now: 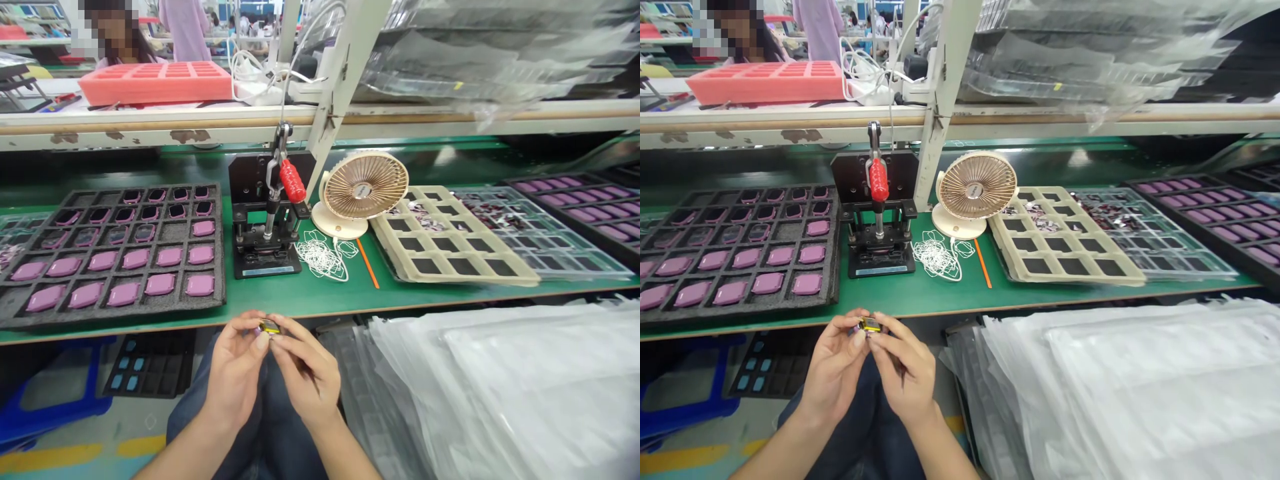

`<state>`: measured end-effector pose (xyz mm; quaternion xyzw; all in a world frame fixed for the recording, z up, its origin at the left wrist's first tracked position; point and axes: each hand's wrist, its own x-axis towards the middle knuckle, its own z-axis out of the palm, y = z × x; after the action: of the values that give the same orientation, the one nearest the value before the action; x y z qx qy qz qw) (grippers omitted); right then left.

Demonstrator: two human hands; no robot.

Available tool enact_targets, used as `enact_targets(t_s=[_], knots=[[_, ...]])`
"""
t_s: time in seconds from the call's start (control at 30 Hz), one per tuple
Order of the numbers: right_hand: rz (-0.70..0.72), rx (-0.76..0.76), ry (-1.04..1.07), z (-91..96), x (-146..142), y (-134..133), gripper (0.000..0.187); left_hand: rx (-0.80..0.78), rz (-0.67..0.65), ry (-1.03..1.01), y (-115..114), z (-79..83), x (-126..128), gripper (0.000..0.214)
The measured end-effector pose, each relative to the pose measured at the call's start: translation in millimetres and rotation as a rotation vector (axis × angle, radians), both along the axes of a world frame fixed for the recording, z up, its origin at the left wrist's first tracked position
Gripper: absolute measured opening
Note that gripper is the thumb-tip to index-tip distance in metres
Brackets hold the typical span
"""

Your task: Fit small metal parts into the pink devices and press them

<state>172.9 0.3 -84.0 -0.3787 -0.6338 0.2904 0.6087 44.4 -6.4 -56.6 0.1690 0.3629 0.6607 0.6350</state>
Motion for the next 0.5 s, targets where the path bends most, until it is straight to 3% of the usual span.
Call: enact_targets(t_s=[0.13, 0.27, 0.4, 0.5], knots=[[0.063, -0.295, 0.152, 7.0, -2.3, -2.2, 0.019, 0.048, 0.006, 0.065, -1.0, -7.5, -4.1, 0.026], [0.151, -0.478, 0.287, 18.3, -1.2, -3.3, 0.019, 0.109, 0.029, 0.133, -3.2, -13.8, -7.0, 0.031], [0.154, -0.501, 0.317, 23.8, -6.0, -6.6, 0.018, 0.156, 0.027, 0.167, -5.1, -18.0, -7.4, 0.029], [0.100, -0.472, 0.252, 22.4, -12.0, -10.4, 0.013, 0.106, 0.018, 0.159, -4.8, -20.3, -7.6, 0.027]])
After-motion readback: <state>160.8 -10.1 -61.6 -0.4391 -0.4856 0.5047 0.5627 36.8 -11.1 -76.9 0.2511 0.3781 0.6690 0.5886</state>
